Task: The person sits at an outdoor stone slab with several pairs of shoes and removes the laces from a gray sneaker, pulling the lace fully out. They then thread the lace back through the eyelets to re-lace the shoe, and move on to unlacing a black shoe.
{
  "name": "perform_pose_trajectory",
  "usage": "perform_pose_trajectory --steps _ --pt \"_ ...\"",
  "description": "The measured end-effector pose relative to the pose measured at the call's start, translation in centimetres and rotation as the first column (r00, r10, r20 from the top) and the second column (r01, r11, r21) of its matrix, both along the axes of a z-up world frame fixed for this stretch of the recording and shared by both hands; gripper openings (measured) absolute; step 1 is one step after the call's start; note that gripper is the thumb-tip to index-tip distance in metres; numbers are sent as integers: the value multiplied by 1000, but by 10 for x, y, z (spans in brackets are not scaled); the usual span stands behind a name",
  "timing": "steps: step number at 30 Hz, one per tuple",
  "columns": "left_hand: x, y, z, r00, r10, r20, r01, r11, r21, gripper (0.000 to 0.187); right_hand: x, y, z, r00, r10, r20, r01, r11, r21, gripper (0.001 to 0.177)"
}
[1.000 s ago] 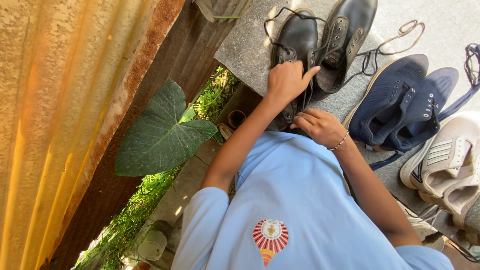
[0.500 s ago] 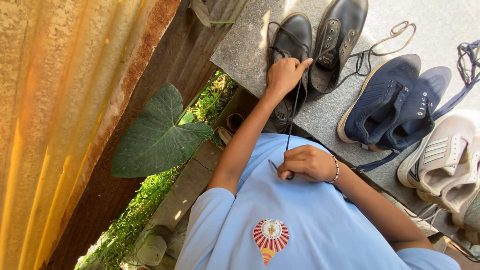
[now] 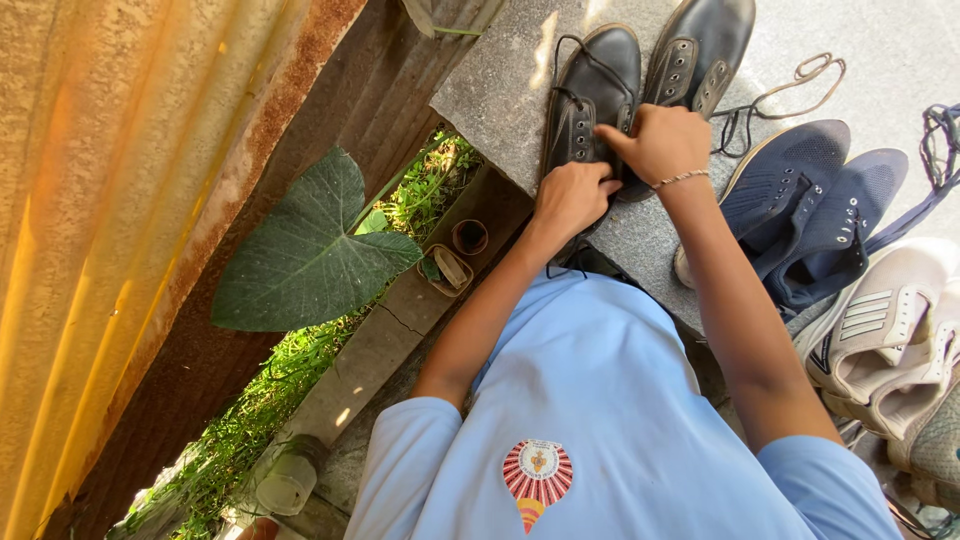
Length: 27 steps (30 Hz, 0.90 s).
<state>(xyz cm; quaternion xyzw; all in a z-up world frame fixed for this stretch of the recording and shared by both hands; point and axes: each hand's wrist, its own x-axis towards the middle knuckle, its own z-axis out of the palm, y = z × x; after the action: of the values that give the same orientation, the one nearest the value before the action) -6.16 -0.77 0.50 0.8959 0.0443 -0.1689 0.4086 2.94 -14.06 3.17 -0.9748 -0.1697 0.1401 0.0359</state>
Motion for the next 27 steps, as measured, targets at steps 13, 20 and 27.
perform_pose_trajectory --steps 13,20,27 --pt "-84 39 52 978 -181 -108 174 982 -70 20 1 -7 -17 994 30 109 -44 991 127 33" --pt "-31 58 46 963 82 257 -134 972 192 28 -43 10 32 980 56 189 -122 925 360 23" --pt "10 49 5 933 -73 352 -8 975 223 43 -88 33 9 973 122 196 -142 985 96 23"
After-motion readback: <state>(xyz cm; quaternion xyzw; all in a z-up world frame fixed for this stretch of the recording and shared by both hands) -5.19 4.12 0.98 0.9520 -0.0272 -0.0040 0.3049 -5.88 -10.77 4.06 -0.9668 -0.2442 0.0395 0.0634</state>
